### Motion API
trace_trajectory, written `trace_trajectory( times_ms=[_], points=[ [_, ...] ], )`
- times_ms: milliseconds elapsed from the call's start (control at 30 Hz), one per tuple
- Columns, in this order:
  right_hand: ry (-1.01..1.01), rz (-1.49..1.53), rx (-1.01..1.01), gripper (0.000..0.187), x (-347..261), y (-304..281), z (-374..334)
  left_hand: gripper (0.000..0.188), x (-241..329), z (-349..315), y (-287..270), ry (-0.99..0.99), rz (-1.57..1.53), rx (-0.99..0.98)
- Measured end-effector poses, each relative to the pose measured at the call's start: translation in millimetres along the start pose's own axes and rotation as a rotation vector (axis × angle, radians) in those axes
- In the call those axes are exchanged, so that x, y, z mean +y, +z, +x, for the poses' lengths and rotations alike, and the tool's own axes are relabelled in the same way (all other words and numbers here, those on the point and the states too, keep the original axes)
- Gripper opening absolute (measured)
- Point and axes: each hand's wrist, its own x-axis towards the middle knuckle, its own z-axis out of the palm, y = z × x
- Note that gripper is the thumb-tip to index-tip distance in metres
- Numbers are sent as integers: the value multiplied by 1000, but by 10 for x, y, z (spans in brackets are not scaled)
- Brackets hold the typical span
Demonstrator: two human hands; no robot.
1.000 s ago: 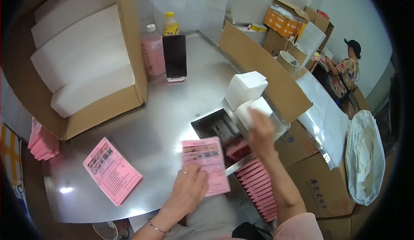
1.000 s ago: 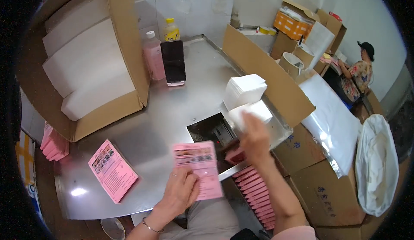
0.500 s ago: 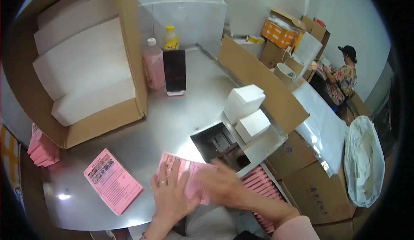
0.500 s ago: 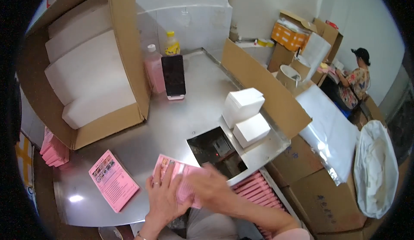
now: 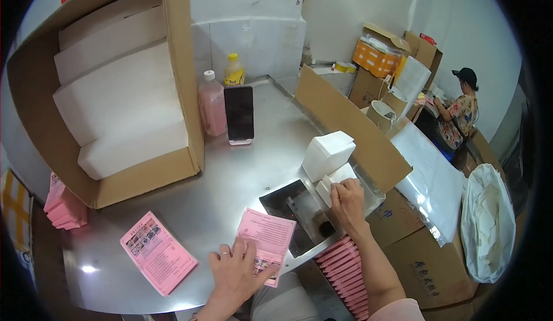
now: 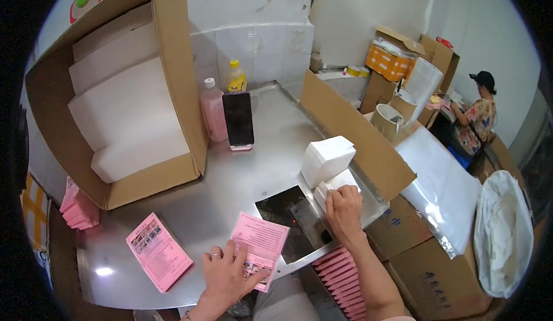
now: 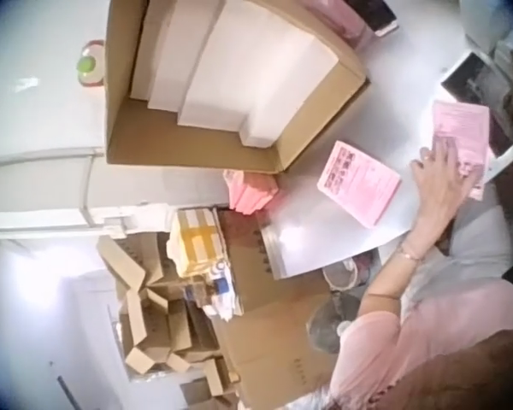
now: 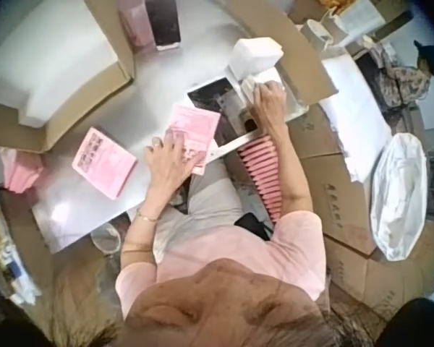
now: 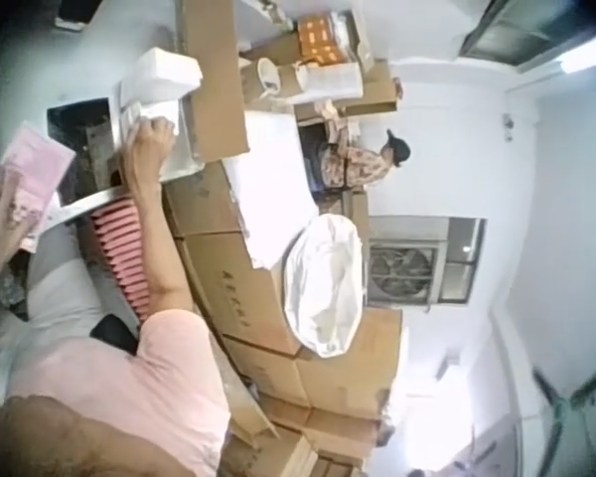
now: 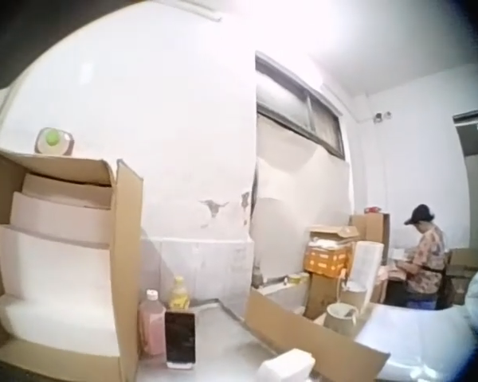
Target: Packing small white boxes and pink instruction leaflets into larger shipping containers.
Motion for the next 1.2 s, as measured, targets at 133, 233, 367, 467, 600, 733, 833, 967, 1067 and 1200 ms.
trace_trajectory(
  times_ms=[133, 233, 367, 467, 600, 733, 833, 967, 1067, 1200],
  points=[
    [1, 2, 10, 22, 42, -15, -19, 54, -48, 27, 93, -22, -93, 32],
    [-61, 76, 15, 35, -83, -31, -86, 50, -112, -24, 202, 128, -147, 31],
    [-391, 357, -491, 39, -1216, -407, -501, 56, -103, -47, -17, 22, -341, -114],
    [-745, 329, -221, 39, -1350, -187, -910, 73, -225, 27, -190, 47, -169, -50],
    [-512, 221, -374, 29, -1314, 361, -513, 87, 86, 124, -55, -1, -300, -78],
    [-191, 181, -702, 29, -997, 558, -372, 70, -151, -10, -194, -59, -434, -140],
    [106, 234, -598, 11, -584, 502, -412, 50, -191, -212, -137, 21, -360, 18],
    [-114, 102, -499, 16, -673, 147, -418, 30, -473, -463, -111, -14, -524, 222],
    [-156, -19, -53, 17, -534, -126, -118, 25, -901, -661, -521, -292, -62, 429],
    [-113, -307, 12, 11, -10, 72, -112, 21, -1244, -661, -620, -430, 253, 129]
  ],
)
